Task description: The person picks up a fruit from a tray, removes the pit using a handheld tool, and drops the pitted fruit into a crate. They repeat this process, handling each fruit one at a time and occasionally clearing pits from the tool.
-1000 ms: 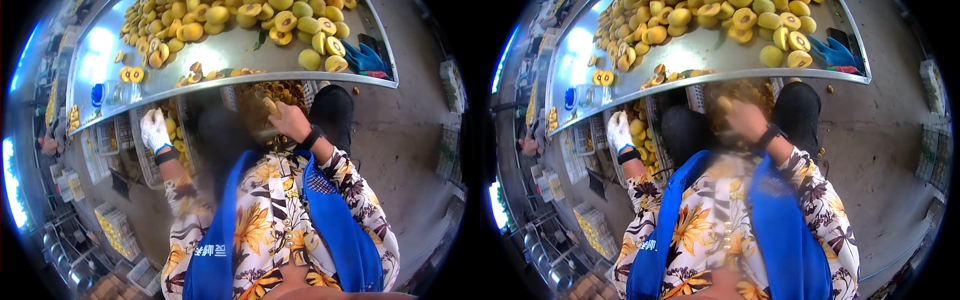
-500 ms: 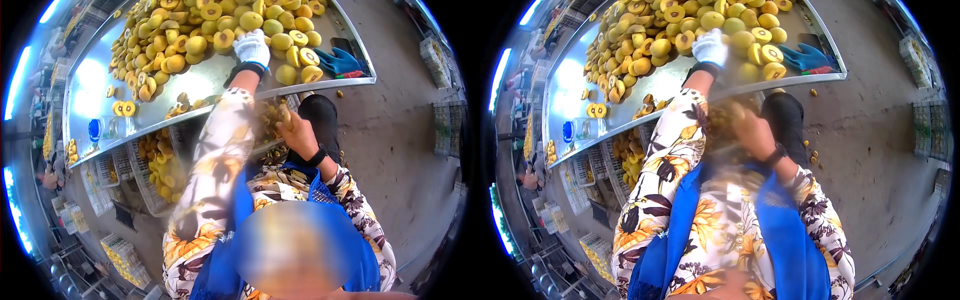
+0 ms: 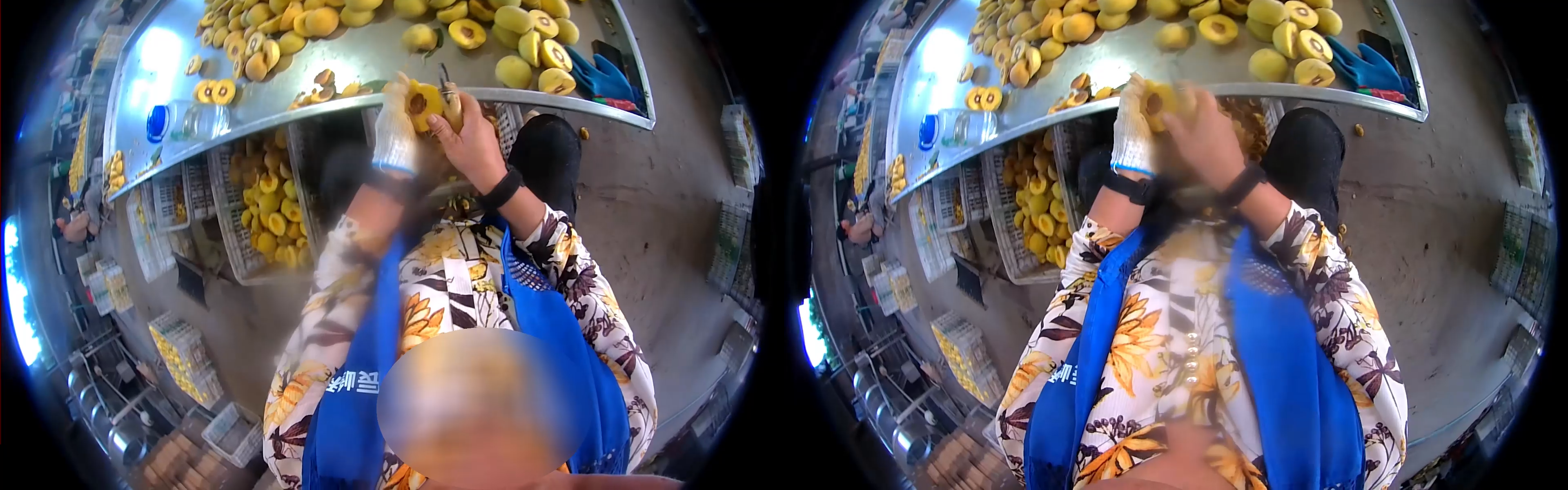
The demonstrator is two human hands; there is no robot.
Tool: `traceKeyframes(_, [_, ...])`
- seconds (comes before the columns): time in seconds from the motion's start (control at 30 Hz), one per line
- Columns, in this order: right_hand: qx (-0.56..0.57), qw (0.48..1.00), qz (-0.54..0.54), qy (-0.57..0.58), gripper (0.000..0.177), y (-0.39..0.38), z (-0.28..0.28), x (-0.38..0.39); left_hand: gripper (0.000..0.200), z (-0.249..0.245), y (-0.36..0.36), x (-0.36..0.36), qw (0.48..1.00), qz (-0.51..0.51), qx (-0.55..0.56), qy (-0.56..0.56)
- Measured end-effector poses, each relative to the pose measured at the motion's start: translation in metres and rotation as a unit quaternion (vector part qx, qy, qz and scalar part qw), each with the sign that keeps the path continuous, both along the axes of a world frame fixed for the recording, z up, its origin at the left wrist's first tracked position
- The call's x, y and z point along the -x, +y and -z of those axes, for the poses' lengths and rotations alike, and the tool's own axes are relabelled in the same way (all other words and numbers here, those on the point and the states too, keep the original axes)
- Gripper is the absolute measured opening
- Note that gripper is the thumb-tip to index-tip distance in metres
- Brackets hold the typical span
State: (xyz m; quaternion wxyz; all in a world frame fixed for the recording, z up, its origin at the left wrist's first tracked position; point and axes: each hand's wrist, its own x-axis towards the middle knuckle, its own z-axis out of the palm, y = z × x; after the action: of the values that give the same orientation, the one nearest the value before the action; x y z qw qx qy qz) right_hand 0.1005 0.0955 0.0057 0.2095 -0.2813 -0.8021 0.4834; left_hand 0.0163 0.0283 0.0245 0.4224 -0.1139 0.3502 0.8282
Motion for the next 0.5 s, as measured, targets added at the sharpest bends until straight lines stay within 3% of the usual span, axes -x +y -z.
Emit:
traceKeyframes(0.07, [-0.023,0.997,-0.026,-0.069,0.042,-0.001,-0.004,-0.006,0.036,-0.011,-0.004,0.000,0.996,-0.024,0.051,-0.065])
traceKeyframes(0.2, [-0.104,0.983,-0.101,-0.114,0.034,-0.007,-0.018,-0.013,0.042,0.044,-0.007,0.019,0.994,-0.033,0.067,0.079])
traceKeyframes(0.5, [-0.103,0.984,-0.088,-0.118,0.025,-0.012,0.002,-0.018,0.030,0.028,-0.005,-0.004,0.957,-0.094,0.080,0.263])
